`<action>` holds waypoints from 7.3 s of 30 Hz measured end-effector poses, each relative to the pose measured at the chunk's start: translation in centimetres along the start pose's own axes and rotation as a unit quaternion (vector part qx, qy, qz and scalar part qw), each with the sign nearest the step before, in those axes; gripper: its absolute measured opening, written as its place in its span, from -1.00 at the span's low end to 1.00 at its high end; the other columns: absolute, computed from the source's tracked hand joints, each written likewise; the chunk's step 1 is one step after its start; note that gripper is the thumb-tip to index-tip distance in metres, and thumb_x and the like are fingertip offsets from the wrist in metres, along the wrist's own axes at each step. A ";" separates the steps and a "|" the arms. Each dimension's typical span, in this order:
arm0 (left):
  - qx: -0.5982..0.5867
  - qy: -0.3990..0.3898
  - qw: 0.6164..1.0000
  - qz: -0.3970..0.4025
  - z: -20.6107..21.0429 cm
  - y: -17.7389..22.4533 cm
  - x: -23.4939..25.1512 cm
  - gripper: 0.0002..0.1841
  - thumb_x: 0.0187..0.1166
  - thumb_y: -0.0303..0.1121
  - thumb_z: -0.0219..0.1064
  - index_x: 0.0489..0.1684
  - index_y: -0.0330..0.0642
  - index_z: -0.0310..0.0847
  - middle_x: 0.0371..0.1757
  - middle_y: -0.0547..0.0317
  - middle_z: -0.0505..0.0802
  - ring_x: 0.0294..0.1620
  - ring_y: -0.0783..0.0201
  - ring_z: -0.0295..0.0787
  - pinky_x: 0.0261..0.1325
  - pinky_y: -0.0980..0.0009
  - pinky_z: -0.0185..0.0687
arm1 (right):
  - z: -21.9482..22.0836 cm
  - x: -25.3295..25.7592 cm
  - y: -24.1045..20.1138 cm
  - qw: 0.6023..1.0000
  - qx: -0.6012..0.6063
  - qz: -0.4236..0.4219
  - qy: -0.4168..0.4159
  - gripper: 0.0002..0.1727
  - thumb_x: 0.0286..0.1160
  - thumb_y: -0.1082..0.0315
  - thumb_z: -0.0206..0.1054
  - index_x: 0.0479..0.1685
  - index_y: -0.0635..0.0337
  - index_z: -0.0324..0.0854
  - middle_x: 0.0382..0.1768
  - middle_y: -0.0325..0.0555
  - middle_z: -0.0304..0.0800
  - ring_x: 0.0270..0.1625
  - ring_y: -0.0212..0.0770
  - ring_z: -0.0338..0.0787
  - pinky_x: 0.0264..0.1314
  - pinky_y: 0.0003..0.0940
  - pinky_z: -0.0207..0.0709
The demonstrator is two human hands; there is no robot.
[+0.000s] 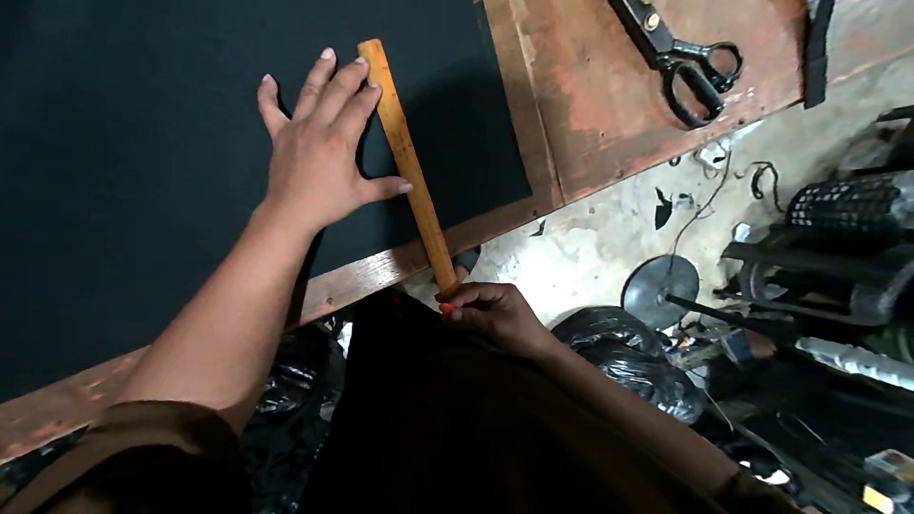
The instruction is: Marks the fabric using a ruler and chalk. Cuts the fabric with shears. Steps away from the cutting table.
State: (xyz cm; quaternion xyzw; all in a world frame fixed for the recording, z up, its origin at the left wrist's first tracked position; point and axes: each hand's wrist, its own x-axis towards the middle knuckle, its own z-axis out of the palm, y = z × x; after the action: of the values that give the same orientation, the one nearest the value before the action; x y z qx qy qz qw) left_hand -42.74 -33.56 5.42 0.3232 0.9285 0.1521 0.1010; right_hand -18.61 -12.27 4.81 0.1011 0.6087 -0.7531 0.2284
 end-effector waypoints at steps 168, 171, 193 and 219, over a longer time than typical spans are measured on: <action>-0.487 -0.205 0.837 0.142 -0.1 17.5 5.1 -0.67 0.86 -0.17 0.05 -0.08 -0.28 0.56 -0.40 0.26 0.71 -0.42 0.46 0.69 -0.32 0.50 0.71 | -1.2 -5.5 -4.8 0.971 0.123 -0.064 0.195 -0.47 0.43 -0.25 0.46 0.10 -0.07 0.57 -0.32 -0.49 0.68 -0.34 -0.59 0.65 -0.32 -0.63 0.59; -0.181 -0.102 0.920 0.333 -0.7 12.3 5.9 -0.63 0.76 -0.16 0.19 -0.36 -0.25 0.73 -0.47 0.06 0.76 -0.41 0.13 0.74 -0.34 0.20 0.65 | -0.6 -9.7 -3.2 0.960 0.077 0.025 0.268 -0.58 0.35 -0.23 0.52 -0.16 -0.13 0.66 -0.45 -0.54 0.66 -0.46 -0.64 0.59 -0.45 -0.69 0.48; -0.044 -0.061 0.871 0.486 2.7 4.4 6.0 -0.43 0.61 0.20 0.25 0.47 0.10 0.65 0.27 0.03 0.69 0.47 -0.06 0.47 0.71 -0.35 -0.21 | -2.1 -7.2 -4.2 0.845 -0.428 0.131 0.293 -0.39 0.38 -0.29 0.32 -0.24 0.18 0.67 -0.38 -0.15 0.70 -0.39 -0.23 0.70 -0.38 -0.20 0.63; -0.050 -0.079 0.874 0.477 2.7 4.6 6.1 -0.47 0.63 0.14 0.25 0.47 0.14 0.66 0.24 0.07 0.70 0.45 -0.03 0.47 0.70 -0.35 -0.21 | -1.3 -4.8 -5.9 0.799 -0.493 0.163 0.303 -0.44 0.29 -0.15 0.35 -0.30 0.29 0.64 -0.42 0.04 0.70 -0.41 0.05 0.77 -0.46 -0.03 0.63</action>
State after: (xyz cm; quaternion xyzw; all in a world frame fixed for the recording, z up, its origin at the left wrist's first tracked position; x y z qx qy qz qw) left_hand -44.03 -25.68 3.98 0.7324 0.6417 0.2020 0.1050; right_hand -17.32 -9.04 11.73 0.2957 0.9102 -0.2342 0.1709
